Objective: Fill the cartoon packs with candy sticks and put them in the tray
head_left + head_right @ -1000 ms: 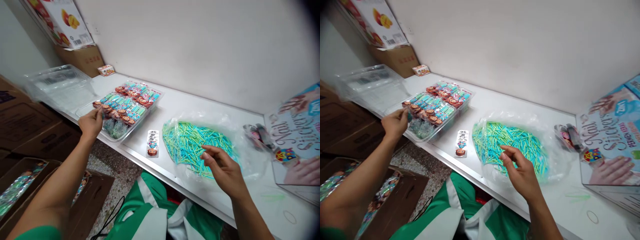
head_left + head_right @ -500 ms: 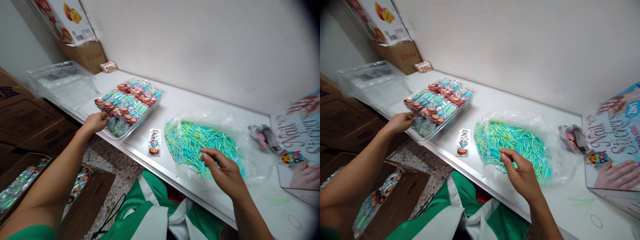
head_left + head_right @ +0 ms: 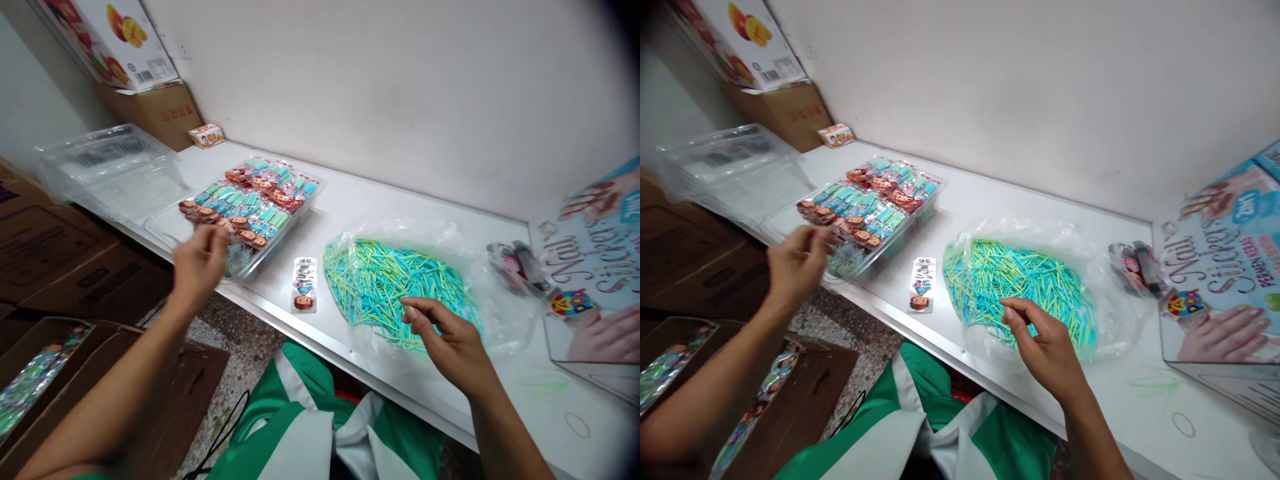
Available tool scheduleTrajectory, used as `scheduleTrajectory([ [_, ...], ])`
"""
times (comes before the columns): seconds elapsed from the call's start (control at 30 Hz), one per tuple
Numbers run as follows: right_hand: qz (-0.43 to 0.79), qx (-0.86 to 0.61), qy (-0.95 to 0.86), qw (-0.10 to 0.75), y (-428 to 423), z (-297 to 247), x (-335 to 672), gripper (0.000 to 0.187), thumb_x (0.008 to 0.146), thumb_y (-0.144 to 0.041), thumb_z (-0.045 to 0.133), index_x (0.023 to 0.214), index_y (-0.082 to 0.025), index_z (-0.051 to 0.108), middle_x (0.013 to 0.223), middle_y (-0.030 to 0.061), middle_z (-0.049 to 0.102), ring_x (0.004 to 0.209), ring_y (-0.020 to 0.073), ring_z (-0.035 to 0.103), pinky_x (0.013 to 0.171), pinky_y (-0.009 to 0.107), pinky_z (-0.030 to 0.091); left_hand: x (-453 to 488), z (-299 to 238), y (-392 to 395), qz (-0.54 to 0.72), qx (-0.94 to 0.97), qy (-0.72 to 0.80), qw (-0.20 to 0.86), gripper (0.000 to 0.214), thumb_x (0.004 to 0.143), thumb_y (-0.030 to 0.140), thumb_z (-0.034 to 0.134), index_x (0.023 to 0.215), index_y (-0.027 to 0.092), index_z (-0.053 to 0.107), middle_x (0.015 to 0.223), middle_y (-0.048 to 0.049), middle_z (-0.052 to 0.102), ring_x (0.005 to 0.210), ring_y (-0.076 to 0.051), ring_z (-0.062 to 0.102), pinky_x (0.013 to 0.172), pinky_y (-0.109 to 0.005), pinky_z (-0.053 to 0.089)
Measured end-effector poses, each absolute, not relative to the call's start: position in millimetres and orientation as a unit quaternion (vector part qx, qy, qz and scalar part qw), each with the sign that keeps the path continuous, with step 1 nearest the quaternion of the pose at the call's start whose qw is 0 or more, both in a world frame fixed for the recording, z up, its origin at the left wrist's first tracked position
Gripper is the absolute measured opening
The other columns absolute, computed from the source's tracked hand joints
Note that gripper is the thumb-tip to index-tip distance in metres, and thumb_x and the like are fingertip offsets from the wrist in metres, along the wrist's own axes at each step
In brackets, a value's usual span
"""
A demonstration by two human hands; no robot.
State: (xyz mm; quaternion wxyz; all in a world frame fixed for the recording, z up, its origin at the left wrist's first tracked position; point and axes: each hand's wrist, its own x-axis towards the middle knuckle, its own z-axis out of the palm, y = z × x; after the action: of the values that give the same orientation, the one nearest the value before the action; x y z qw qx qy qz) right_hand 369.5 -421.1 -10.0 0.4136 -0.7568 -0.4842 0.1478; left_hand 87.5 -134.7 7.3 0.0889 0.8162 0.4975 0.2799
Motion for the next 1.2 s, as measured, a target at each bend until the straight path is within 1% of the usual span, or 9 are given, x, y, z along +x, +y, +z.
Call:
scheduleTrajectory([
  [0.1,0.143,-0.754,-0.489,0.414,-418.5,-6.0,364.0,0.023,0.088,-0.036,0.05,0.102,-0.023,0.063,0.084,0.0036,0.066,0.068,0.0154,0.062,0.059,0.027,0.051,132.4,-28.9,-177.0,0.172,0.874,0.404,0.21,0.037,0.088,0.05,0.04,0.097,0.02,0.058,0.089,-0.0026,0.067,0.076,-0.015,0.061,0.067,-0.023,0.04],
  [0.2,0.136,-0.749,-0.506,0.405,-418.9,-1.2,360.1,0.023,0.088,-0.034,0.049,0.103,-0.024,0.063,0.09,0.0036,0.067,0.072,0.0156,0.063,0.064,0.028,0.051,171.8,-73.2,-186.7,0.065,0.839,0.505,0.194,0.052,0.076,0.061,0.051,0.104,0.016,0.054,0.096,-0.0113,0.066,0.086,-0.025,0.062,0.067,-0.029,0.04],
  [0.37,0.144,-0.76,-0.487,0.407,-433.7,-1.5,367.8,0.022,0.088,-0.034,0.049,0.103,-0.024,0.062,0.089,0.0027,0.066,0.073,0.0148,0.062,0.064,0.027,0.05,195.5,-111.5,-158.0,0.025,0.792,0.571,0.216,0.052,0.07,0.05,0.063,0.104,0.013,0.052,0.098,-0.0158,0.065,0.089,-0.028,0.061,0.065,-0.03,0.038],
  [0.53,0.167,-0.775,-0.441,0.421,-447.7,-11.6,377.8,0.024,0.088,-0.036,0.049,0.104,-0.023,0.062,0.087,0.0029,0.065,0.071,0.0146,0.061,0.059,0.026,0.05,193.8,-116.3,-143.5,0.009,0.792,0.556,0.252,0.024,0.073,0.04,0.058,0.082,0.018,0.063,0.083,-0.0059,0.069,0.076,-0.021,0.062,0.059,-0.026,0.038],
  [0.73,0.16,-0.775,-0.449,0.415,-446.4,-16.0,378.8,0.024,0.088,-0.036,0.049,0.104,-0.024,0.063,0.091,0.0036,0.066,0.077,0.016,0.062,0.068,0.029,0.05,185.6,-90.9,-149.4,0.019,0.81,0.544,0.22,0.028,0.08,0.037,0.049,0.084,0.02,0.07,0.089,-0.0102,0.07,0.091,-0.027,0.062,0.068,-0.03,0.04],
  [0.83,0.153,-0.779,-0.424,0.436,-436.9,-21.1,370.9,0.024,0.088,-0.036,0.05,0.106,-0.024,0.061,0.096,0.0047,0.065,0.081,0.0169,0.061,0.073,0.031,0.05,180.2,-63.0,-176.2,0.128,0.822,0.512,0.213,0.031,0.083,0.039,0.046,0.089,0.02,0.07,0.093,-0.0092,0.069,0.091,-0.026,0.061,0.072,-0.03,0.041],
  [0.97,0.215,-0.746,-0.397,0.49,-415.5,-34.5,347.8,0.043,0.08,-0.039,0.061,0.118,-0.022,0.052,0.109,0.0079,0.061,0.093,0.0184,0.059,0.079,0.034,0.049,188.3,-29.0,-233.6,0.211,0.759,0.357,0.502,0.03,0.078,0.044,0.057,0.081,0.017,0.07,0.073,-0.003,0.067,0.069,-0.017,0.059,0.063,-0.025,0.043],
  [1.07,0.327,-0.689,-0.412,0.499,-404.3,-44.4,332.8,0.023,0.087,-0.04,0.049,0.095,-0.02,0.058,0.085,0.0023,0.063,0.078,0.0142,0.06,0.071,0.029,0.049,206.3,-19.5,-265.6,0.159,0.68,0.286,0.657,0.025,0.072,0.04,0.067,0.078,0.016,0.069,0.07,-0.0015,0.066,0.069,-0.016,0.059,0.064,-0.024,0.044],
  [1.2,0.385,-0.653,-0.416,0.502,-409.3,-49.3,332.2,0.026,0.09,-0.04,0.044,0.08,-0.019,0.054,0.071,-0.002,0.057,0.066,0.0108,0.057,0.064,0.024,0.047,232.7,-29.3,-280.3,0.116,0.572,0.261,0.769,0.03,0.07,0.039,0.071,0.088,0.016,0.071,0.084,-0.0055,0.071,0.084,-0.019,0.063,0.079,-0.03,0.046],
])
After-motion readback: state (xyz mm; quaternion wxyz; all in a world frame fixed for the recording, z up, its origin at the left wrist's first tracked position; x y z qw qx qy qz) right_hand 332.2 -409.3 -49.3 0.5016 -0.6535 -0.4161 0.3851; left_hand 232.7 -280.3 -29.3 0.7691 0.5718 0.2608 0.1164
